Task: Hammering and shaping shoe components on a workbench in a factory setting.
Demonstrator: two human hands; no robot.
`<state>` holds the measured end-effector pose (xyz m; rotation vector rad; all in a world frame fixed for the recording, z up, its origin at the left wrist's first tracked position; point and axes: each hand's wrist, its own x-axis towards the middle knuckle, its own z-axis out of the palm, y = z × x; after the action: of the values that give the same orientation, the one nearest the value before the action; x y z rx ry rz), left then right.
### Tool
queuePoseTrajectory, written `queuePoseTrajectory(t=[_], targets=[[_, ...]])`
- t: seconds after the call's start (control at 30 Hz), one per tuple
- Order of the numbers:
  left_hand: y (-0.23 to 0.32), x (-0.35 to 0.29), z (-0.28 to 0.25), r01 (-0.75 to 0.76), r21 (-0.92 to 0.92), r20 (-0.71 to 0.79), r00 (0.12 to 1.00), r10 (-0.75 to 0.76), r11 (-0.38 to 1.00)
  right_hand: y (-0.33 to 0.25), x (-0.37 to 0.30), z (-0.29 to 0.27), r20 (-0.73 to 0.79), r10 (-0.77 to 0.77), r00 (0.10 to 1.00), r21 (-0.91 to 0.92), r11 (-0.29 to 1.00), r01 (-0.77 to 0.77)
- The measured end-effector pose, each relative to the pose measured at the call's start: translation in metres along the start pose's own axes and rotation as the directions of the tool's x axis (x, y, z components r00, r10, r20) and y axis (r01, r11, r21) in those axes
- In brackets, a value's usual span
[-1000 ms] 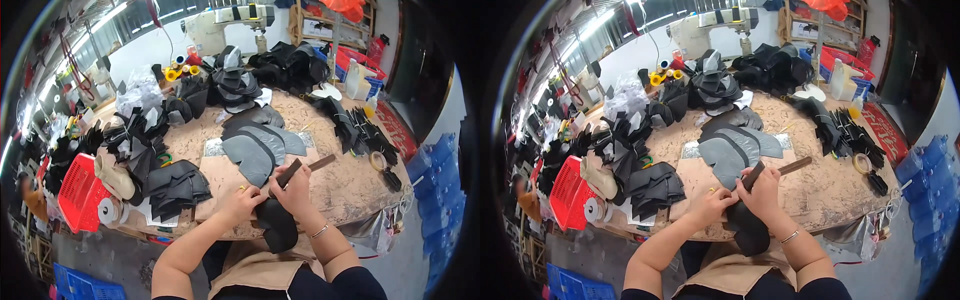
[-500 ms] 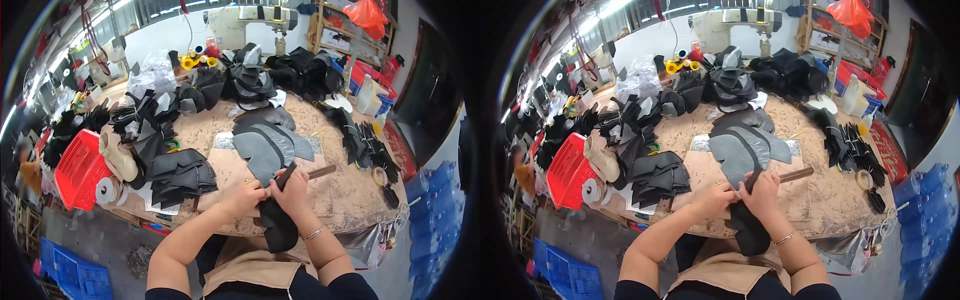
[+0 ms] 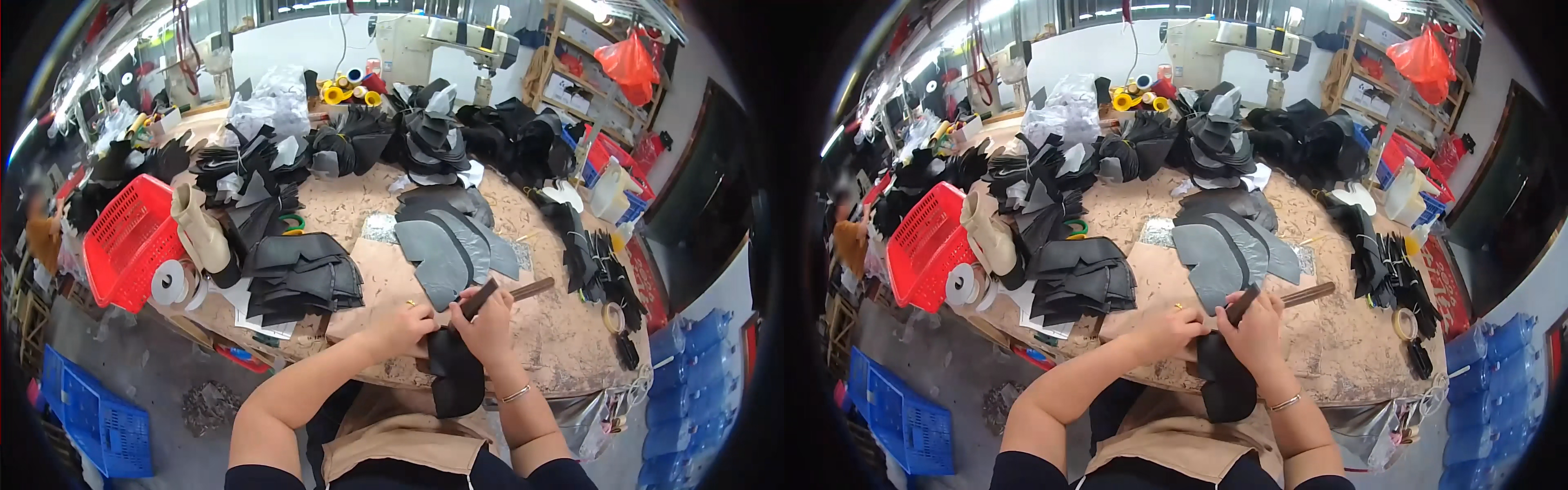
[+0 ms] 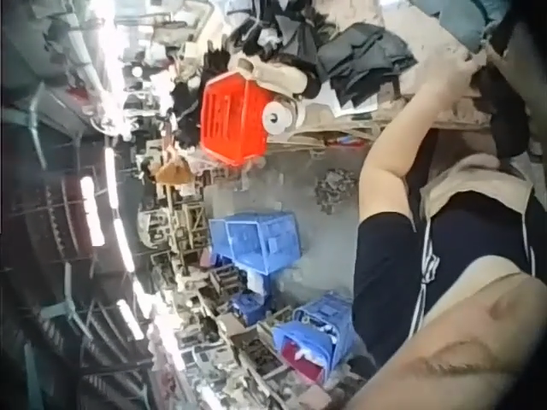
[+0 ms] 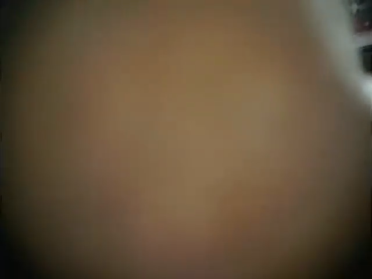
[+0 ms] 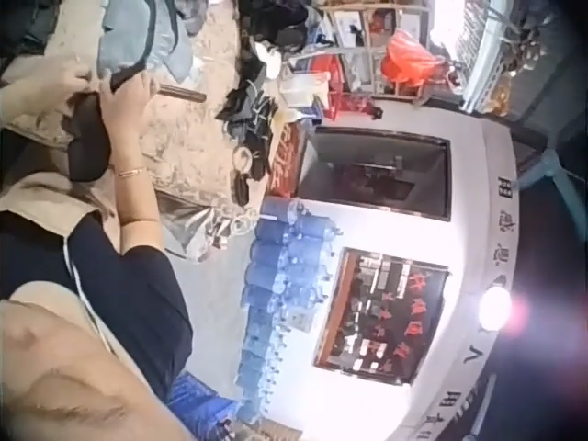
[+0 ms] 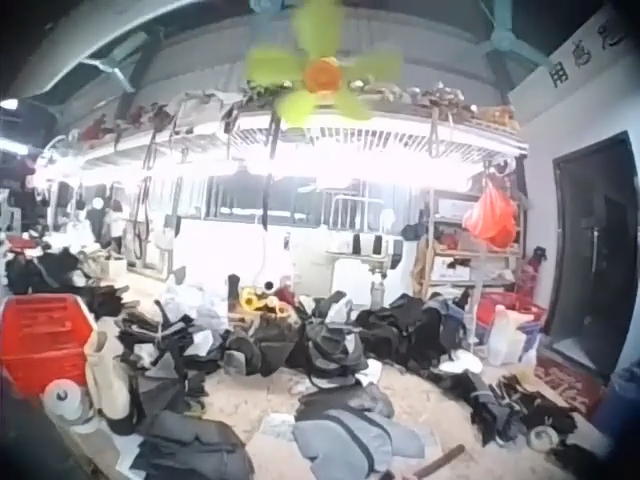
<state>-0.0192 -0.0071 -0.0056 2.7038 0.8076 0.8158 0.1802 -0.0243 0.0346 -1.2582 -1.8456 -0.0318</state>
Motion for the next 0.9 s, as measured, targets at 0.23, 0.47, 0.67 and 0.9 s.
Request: queuePoseTrajectory(t=[0.23, 0.47, 0.67, 0.9], targets=[[0.023, -0.012, 0.013, 0.039, 0.291, -0.020, 0.999, -0.034, 0.956, 0.005, -0.003, 0.014, -0.028, 0.015, 0.999, 0.006, 1.000, -0.015], [0.059, -0.027, 0.012, 0.196, 0.272, -0.156, 0.975, -0.158, 0.942, -0.012, -0.004, 0.006, -0.094, -0.032, 0.995, -0.044, 0.999, 0.028], [0.057, -0.034, 0.024, 0.209, 0.293, -0.273, 0.953, -0.128, 0.933, -0.006, 0.002, 0.015, 0.013, 0.020, 1.000, 0.035, 0.999, -0.021], [0.058, -0.035, 0.027, 0.261, 0.204, -0.277, 0.940, -0.200, 0.944, -0.011, -0.005, 0.020, -0.023, -0.157, 0.987, -0.089, 0.984, 0.154]])
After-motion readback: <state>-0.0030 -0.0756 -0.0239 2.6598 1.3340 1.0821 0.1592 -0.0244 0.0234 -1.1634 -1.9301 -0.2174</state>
